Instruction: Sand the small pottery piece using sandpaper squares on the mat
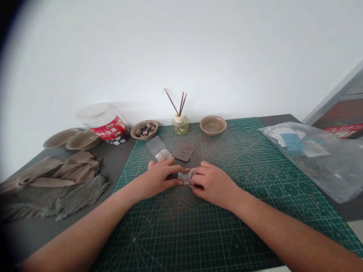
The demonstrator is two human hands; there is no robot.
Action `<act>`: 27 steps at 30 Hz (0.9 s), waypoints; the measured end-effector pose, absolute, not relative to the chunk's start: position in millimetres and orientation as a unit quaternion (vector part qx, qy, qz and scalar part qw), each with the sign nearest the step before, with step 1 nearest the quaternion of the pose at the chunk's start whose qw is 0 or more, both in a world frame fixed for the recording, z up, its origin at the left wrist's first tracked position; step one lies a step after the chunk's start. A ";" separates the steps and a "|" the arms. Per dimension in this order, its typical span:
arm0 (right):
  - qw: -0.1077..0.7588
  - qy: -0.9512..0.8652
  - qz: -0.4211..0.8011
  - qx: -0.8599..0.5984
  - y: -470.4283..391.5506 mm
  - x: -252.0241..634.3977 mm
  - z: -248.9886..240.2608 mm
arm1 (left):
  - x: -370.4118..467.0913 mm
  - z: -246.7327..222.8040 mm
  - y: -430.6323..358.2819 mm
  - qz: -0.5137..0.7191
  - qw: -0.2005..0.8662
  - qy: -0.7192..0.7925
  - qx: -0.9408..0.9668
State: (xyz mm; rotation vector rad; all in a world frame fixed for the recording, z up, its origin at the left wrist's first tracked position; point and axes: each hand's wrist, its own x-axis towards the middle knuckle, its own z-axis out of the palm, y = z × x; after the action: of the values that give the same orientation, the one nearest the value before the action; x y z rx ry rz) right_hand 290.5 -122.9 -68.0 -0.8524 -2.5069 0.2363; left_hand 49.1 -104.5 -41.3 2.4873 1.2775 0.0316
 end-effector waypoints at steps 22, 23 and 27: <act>0.251 -0.908 0.104 -0.320 -118.7 291.9 -67.8 | 50.0 -41.1 -103.8 0.015 0.174 0.443 0.879; 0.248 -0.910 0.110 -0.312 -119.7 291.8 -67.5 | 50.1 -41.0 -103.9 0.016 0.175 0.444 0.878; 0.252 -0.906 0.099 -0.326 -121.1 291.9 -66.2 | 50.6 -41.3 -104.4 0.017 0.179 0.448 0.876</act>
State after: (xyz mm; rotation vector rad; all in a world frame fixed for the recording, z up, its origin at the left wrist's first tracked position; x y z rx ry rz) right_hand 291.9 -121.1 -66.2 -0.8874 -2.4628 0.2693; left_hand 50.6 -104.4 -41.3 2.4764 1.2668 0.0471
